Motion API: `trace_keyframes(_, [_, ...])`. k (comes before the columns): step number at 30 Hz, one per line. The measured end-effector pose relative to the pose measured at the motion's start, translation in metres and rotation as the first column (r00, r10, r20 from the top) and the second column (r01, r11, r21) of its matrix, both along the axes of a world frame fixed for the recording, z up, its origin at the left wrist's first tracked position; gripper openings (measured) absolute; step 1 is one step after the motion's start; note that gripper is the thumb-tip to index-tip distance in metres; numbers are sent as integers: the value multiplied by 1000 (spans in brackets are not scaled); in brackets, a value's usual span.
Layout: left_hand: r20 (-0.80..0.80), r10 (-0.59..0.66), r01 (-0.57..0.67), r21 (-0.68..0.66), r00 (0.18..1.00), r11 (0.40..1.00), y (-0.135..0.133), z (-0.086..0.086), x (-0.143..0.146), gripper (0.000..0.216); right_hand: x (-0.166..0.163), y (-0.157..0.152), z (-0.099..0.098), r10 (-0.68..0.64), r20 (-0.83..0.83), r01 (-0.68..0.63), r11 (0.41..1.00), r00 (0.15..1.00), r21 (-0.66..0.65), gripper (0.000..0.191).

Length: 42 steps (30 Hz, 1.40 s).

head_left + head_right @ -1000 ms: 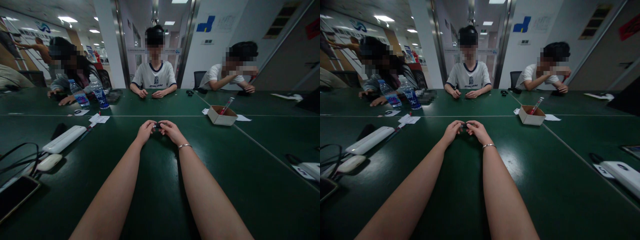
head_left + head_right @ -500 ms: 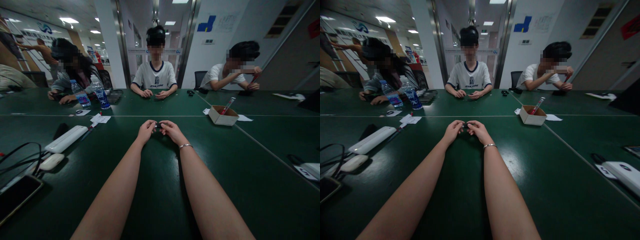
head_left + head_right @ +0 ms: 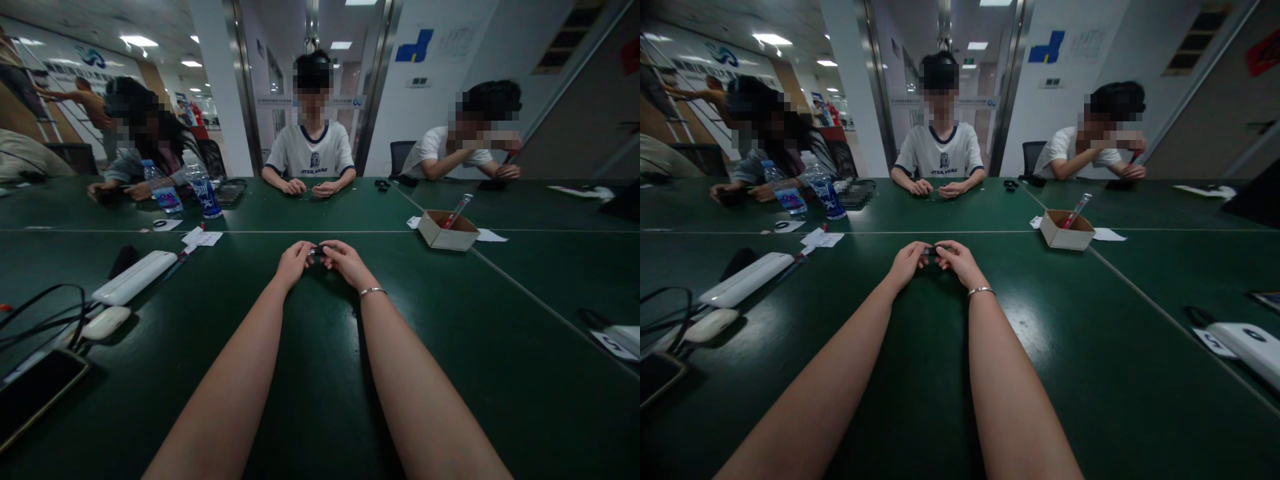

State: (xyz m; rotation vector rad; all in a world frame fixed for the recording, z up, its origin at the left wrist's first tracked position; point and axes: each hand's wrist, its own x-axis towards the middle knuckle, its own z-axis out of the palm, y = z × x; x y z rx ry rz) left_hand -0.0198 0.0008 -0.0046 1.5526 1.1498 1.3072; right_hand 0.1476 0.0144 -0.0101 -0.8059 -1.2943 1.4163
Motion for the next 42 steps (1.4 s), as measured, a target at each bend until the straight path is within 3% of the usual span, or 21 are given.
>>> trace_keyframes(25, [66,4,-1,-45,998,999,-5,8,1,20,0,0,-1,14,-17,-14,1000,1000,0,46])
trace_keyframes(32, [41,-19,18,26,999,1000,-1,1,0,22,0,0,-1,12,-13,-12,1000,1000,-2,46])
trace_keyframes(42, [55,2,-2,1,998,1000,-1,1,-1,21,1,1,-2,13,-15,-13,1000,1000,2,46])
